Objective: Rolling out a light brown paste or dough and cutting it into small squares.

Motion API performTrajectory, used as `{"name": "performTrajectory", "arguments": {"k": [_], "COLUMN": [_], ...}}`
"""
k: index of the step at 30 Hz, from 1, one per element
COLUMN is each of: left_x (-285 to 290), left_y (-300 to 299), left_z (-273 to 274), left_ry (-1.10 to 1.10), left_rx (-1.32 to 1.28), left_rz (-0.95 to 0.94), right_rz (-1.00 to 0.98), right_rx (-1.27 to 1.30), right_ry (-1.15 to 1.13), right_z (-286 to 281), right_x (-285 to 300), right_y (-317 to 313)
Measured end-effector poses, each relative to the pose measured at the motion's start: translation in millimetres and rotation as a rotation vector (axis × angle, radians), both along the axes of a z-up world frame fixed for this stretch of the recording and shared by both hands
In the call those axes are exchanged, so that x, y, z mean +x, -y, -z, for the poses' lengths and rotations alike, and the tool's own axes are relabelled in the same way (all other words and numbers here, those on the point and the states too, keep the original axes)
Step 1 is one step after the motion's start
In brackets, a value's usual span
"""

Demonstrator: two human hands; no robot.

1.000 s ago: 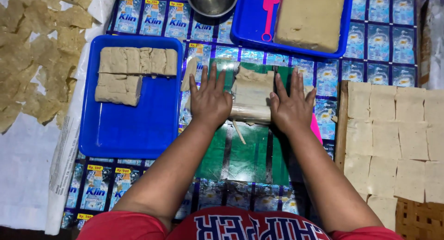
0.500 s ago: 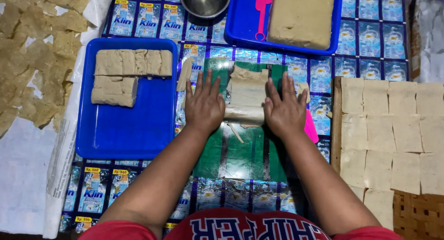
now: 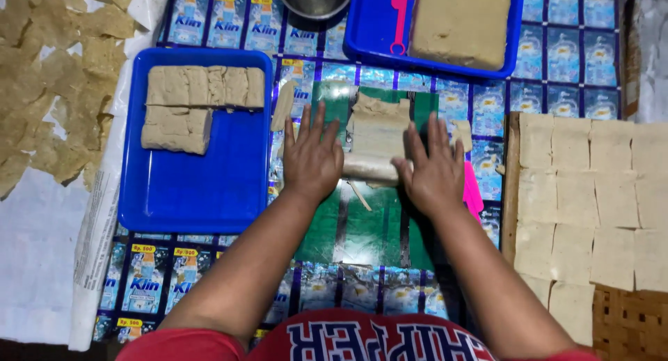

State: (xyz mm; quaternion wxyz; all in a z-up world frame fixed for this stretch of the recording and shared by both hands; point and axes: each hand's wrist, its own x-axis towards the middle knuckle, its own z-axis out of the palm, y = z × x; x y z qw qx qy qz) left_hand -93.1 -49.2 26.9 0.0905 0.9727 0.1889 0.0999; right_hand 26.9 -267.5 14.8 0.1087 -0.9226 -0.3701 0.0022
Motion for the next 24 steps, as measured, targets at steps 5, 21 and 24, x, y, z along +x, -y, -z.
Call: {"name": "performTrajectory", "arguments": {"k": [5,21,24], "left_x": [-38.5,-116.8,-118.3], "left_y": [10.2,37.1,38.9], "left_z": [1.8,27.1,27.6], "left_ry": [0.05,0.288,0.303], "left_rx": [-0.096,-0.186,-0.224], "left_rz": [0.071,0.144,0.136], "right_rz": [-0.154,0.626,0.627], "right_rx": [0.041,0.252,0.339], "right_ry": [0.009,0.108,-0.09], "right_z": [8.6,101.9,63.1], "right_x": [-60.5,80.5,75.4], "right_y": [48.6,64.3,54.5]}}
